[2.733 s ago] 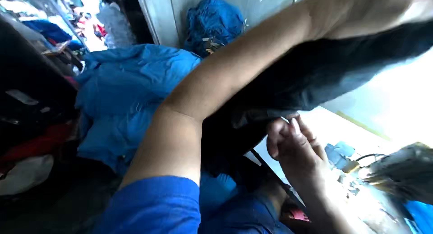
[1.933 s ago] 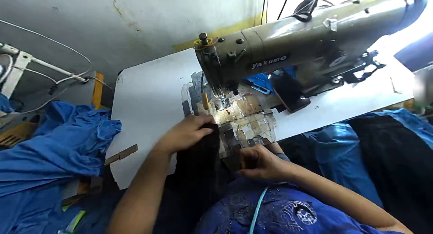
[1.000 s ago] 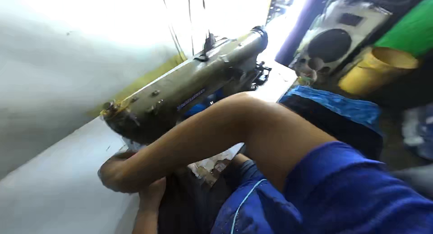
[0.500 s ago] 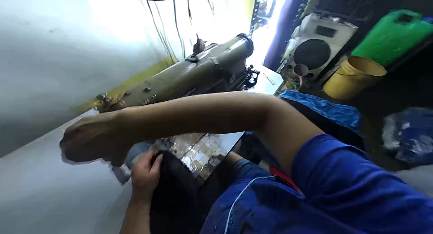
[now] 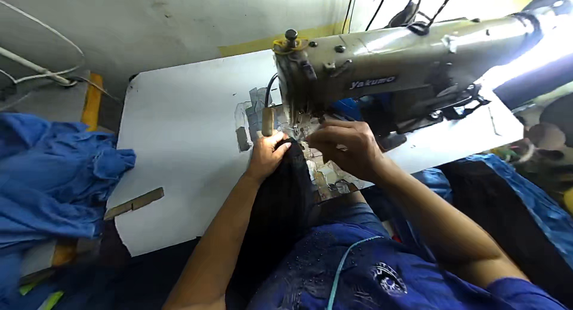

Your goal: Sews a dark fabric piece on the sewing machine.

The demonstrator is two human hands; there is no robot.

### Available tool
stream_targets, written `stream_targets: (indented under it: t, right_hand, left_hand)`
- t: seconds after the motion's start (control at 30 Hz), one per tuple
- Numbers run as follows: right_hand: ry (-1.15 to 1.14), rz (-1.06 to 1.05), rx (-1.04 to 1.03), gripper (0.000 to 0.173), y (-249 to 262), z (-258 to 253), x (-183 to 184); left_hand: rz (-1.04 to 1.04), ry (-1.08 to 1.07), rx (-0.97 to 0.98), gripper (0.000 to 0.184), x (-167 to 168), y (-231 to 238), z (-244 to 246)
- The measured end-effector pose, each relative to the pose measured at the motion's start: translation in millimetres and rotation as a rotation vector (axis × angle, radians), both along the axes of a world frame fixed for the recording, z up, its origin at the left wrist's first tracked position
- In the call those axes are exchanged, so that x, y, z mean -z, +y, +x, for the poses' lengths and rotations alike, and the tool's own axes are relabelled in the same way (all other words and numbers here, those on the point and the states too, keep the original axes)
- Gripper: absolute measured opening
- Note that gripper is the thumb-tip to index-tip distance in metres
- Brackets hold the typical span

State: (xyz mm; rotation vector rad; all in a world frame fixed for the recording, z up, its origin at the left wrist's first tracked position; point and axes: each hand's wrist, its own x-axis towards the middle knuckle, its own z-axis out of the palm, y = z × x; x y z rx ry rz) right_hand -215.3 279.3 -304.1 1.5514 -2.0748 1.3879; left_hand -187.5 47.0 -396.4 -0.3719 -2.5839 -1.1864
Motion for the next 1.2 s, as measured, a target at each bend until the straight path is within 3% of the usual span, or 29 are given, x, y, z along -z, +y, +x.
stream_targets:
  t: [0.13, 0.3, 0.43, 0.57, 0.77, 0.87, 0.97, 1.03, 1.1, 1.2]
  right_hand:
    - [-0.195, 0.093, 0.164, 0.015, 12.0, -2.8, 85.5]
    - [0.021, 0.245, 0.225, 0.020, -0.8, -2.4, 111.6]
    - [0.254, 0.315, 0.197, 0.030, -0.9, -5.1, 115.3]
    - [0.277, 0.396, 0.173, 0.035, 0.6, -8.4, 115.2]
    - [0.185, 0.378, 0.155, 0.041, 2.9, -15.6, 115.1]
    - [-0.096, 0.268, 0.138, 0.049, 4.9, -21.6, 111.8]
    - [-0.259, 0.237, 0.096, 0.038, 3.4, -36.8, 100.1]
    - [-0.286, 0.288, -0.061, 0.028, -1.0, -51.7, 93.5]
    - [-0.264, 0.369, -0.182, 0.024, -6.1, -62.6, 86.7]
    - [-0.189, 0.370, -0.189, 0.020, -11.9, -66.8, 85.9]
  left_hand:
    - [0.156, -0.040, 0.099, 0.011, 11.1, 2.3, -16.9]
    - [0.283, -0.121, 0.058, 0.025, 8.8, 12.9, -21.9]
    - [0.244, -0.123, 0.014, 0.019, 3.6, 13.2, -21.7]
    - [0.174, -0.109, -0.004, 0.017, 2.3, 14.9, -19.3]
    - [0.217, 0.058, 0.027, 0.017, 10.8, 13.9, -17.0]
    - [0.291, 0.068, 0.035, 0.019, 12.5, 12.5, -14.3]
    - [0.332, 0.079, 0.048, 0.021, 13.2, 13.9, -12.2]
    - [0.351, 0.096, 0.082, 0.021, 13.4, 14.1, -11.1]
    - [0.352, 0.128, 0.115, 0.020, 13.7, 13.8, -10.2]
    - [0.311, 0.196, 0.149, 0.015, 14.0, 13.0, -9.7]
